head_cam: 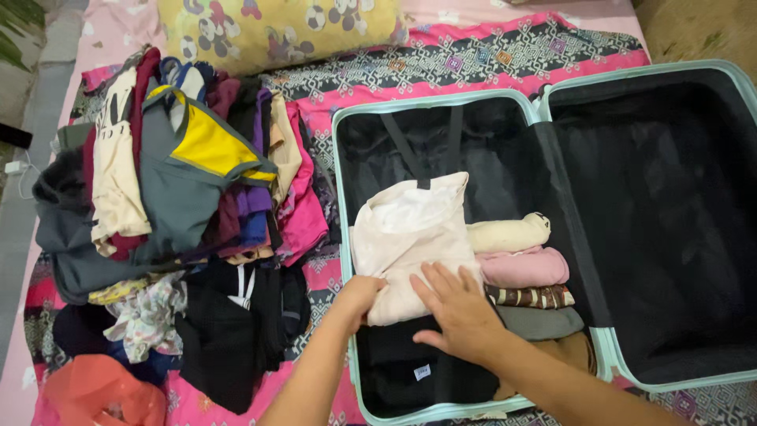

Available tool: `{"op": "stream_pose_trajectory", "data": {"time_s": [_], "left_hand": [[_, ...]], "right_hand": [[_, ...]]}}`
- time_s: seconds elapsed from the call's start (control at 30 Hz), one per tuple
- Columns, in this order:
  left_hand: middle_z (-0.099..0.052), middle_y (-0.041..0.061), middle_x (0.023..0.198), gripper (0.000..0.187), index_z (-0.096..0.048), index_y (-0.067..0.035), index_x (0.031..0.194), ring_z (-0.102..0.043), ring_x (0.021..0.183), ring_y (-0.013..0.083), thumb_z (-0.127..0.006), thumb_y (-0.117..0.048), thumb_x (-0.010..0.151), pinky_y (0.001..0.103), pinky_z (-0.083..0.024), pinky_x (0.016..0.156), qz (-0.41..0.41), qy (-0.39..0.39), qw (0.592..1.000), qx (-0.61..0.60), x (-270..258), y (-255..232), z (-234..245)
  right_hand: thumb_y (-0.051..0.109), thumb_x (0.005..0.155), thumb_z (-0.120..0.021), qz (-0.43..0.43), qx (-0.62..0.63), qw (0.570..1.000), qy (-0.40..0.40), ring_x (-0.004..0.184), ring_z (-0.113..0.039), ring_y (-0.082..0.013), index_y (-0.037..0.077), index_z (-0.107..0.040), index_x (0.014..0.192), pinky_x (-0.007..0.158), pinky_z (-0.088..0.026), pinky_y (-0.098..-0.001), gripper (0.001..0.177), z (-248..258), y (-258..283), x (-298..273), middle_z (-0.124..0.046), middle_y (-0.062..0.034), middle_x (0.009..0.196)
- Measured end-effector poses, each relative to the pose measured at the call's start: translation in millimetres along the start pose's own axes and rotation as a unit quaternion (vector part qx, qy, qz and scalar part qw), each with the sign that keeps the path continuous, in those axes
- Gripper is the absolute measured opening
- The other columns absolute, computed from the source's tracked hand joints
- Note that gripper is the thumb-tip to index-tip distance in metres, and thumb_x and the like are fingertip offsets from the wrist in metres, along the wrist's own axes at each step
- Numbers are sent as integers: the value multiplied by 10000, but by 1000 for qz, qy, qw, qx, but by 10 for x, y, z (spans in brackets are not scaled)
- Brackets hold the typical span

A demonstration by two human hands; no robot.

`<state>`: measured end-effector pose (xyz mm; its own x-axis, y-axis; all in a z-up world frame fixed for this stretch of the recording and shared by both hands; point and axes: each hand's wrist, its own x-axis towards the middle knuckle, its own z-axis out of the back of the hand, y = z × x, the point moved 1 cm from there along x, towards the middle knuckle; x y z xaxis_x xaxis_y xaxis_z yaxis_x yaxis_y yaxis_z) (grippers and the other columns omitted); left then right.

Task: The person folds various clothing items and places them into an open suitcase on a bed. The person handles shirts, pants, and other garments one at a time, folding each neatly before stacking them inside the suitcase.

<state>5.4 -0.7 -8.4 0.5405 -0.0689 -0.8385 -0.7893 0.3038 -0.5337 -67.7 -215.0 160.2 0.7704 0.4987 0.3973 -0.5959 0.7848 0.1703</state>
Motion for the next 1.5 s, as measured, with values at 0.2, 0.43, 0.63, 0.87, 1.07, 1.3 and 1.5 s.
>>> {"op": "stream_pose_trajectory", "data": {"time_s": [0.2, 0.43, 0.63, 0.87, 1.07, 1.3, 1.5], "left_hand": [[-726, 176, 912, 373, -762, -15, 1047, -687, 876, 343, -666, -347, 904, 470, -525, 790, -12, -105, 993, 45, -404, -300, 173], [-670, 256, 1061, 588, -593, 4, 1200, -616, 976, 475, -805, -304, 746, 539, -481, 841, -553, -214, 760, 266, -1484, -621, 50], [-700, 241, 1054, 419, -643, -61, 1187, -644, 1021, 452, -630, -390, 929, 545, -493, 879, -367, -53, 865, 338, -1050, -681, 107], [-685, 305, 1132, 639, -748, 22, 1059, -649, 1109, 457, -392, -508, 1029, 495, -475, 1005, -301, 29, 883, 359, 184, -692, 117], [-682, 311, 1139, 591, -742, 35, 1083, -636, 1119, 468, -406, -450, 1049, 502, -465, 1013, -281, -12, 908, 312, 137, -708, 123], [-558, 191, 1344, 457, -570, 7, 1241, -463, 1335, 412, -650, -117, 808, 578, -373, 1075, -578, -142, 711, 375, -1112, -749, 167], [-562, 192, 1278, 747, -541, -2, 1296, -506, 1228, 376, -668, -150, 575, 593, -360, 1026, -615, -246, 570, 486, -1373, -818, 143]], "right_hand": [[350, 784, -814, -87, 140, 967, 193, 1132, -638, -318, 95, -639, 1341, 956, -473, -432, 637, -489, -266, 230, -688, -127, 1200], [391, 799, -807, -173, 362, 783, 476, 1002, -722, -224, 67, -608, 1309, 888, -553, -332, 636, -765, -982, 579, -762, -129, 1116], [395, 756, -821, -229, 414, 774, 420, 1074, -699, -188, 70, -681, 1265, 941, -535, -330, 620, -539, -812, 615, -765, -92, 1167], [539, 608, -816, -44, 16, 992, 116, 1219, -549, -387, 55, -586, 1311, 988, -383, -538, 884, -85, -43, 523, -618, -200, 1281], [447, 645, -805, -66, 10, 993, 99, 1167, -576, -355, 2, -547, 1335, 958, -439, -484, 860, -406, -34, 606, -630, -152, 1195], [416, 786, -776, -184, 103, 941, 264, 966, -665, -348, 90, -643, 1040, 836, -483, -477, 434, -513, -340, 811, -711, -115, 948], [348, 829, -723, -242, 169, 908, 297, 836, -693, -386, 126, -684, 965, 741, -526, -504, 263, -457, -433, 905, -715, -152, 837]]}}
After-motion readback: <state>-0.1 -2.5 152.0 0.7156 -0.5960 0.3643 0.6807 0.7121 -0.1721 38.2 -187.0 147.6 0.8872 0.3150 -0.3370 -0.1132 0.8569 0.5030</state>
